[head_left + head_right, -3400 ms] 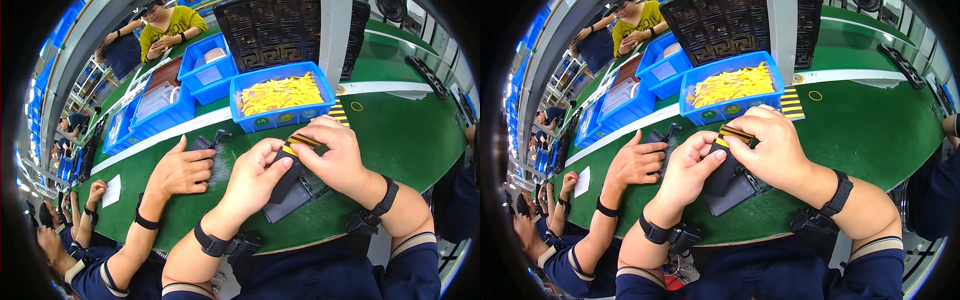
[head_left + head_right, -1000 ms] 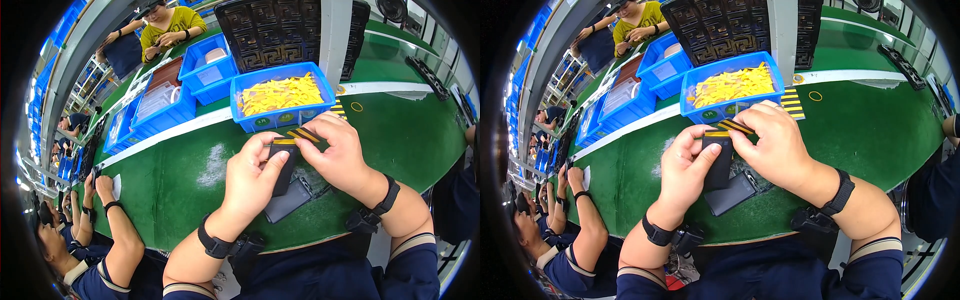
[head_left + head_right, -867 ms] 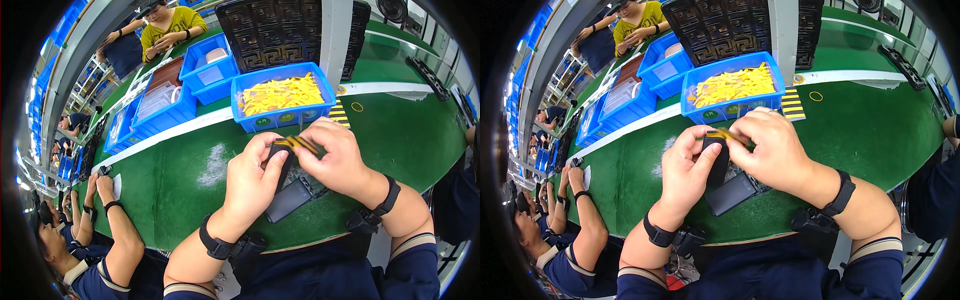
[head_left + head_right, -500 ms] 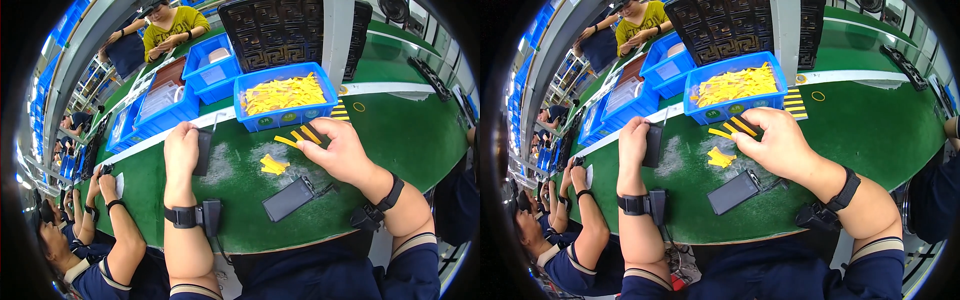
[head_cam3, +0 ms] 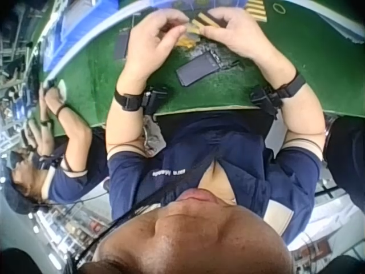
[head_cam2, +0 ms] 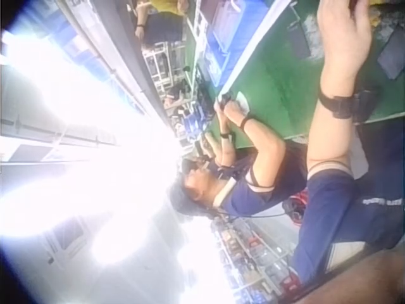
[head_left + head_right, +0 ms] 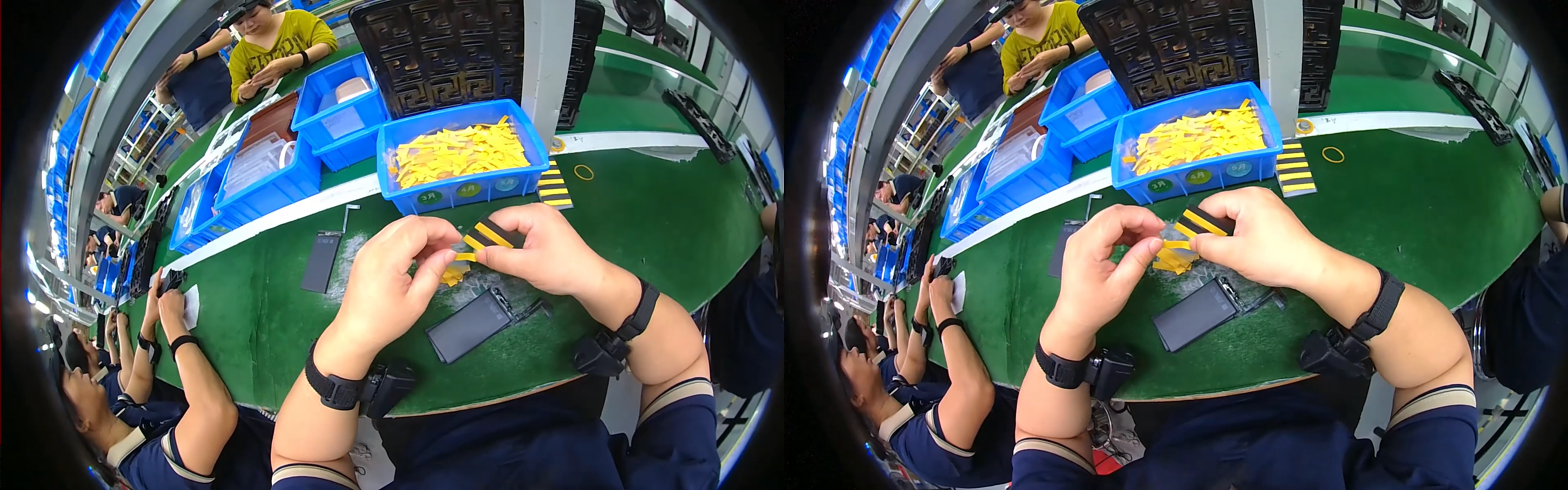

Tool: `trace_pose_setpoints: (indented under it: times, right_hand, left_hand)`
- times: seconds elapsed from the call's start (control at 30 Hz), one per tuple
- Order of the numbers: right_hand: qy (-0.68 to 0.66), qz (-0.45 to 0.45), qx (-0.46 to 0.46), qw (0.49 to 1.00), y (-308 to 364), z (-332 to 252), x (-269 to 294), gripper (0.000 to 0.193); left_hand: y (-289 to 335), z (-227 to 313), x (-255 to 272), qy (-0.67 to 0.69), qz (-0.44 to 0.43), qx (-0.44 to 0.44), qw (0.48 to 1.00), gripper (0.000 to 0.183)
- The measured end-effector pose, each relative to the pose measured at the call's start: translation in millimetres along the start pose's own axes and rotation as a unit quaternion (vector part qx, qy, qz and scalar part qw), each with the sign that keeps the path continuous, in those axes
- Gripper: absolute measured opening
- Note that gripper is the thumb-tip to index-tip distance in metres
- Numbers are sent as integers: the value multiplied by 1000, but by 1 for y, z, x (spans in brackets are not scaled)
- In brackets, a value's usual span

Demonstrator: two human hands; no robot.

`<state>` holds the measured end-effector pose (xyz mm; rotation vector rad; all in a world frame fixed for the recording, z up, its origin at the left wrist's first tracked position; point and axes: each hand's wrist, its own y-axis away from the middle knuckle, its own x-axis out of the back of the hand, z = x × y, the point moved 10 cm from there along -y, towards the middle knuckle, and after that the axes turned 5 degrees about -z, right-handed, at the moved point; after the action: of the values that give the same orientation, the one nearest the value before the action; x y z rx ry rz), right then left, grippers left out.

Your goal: Assembling small yellow components into black plastic housings at a factory workbench.

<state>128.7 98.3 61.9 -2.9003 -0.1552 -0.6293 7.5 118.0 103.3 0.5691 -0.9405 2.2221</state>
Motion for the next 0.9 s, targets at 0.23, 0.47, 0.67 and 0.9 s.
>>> trace_pose_setpoints:
  times: [0.23,0.47,0.67,0.9]
  right_hand:
    - [-85,-63,-1,994,1,5,-14,18]
    - [-1,88,89,992,8,-22,10,11]
    - [-93,168,15,981,9,1,33,13]
    - [75,168,106,977,13,-22,28,13]
  left_hand:
    - [-2,-9,-7,28,-22,25,999,20]
    - [4,-42,-33,330,-68,144,931,23]
    - [15,-81,-37,128,-91,250,955,26]
    - [1,-21,-42,-179,-123,109,970,34]
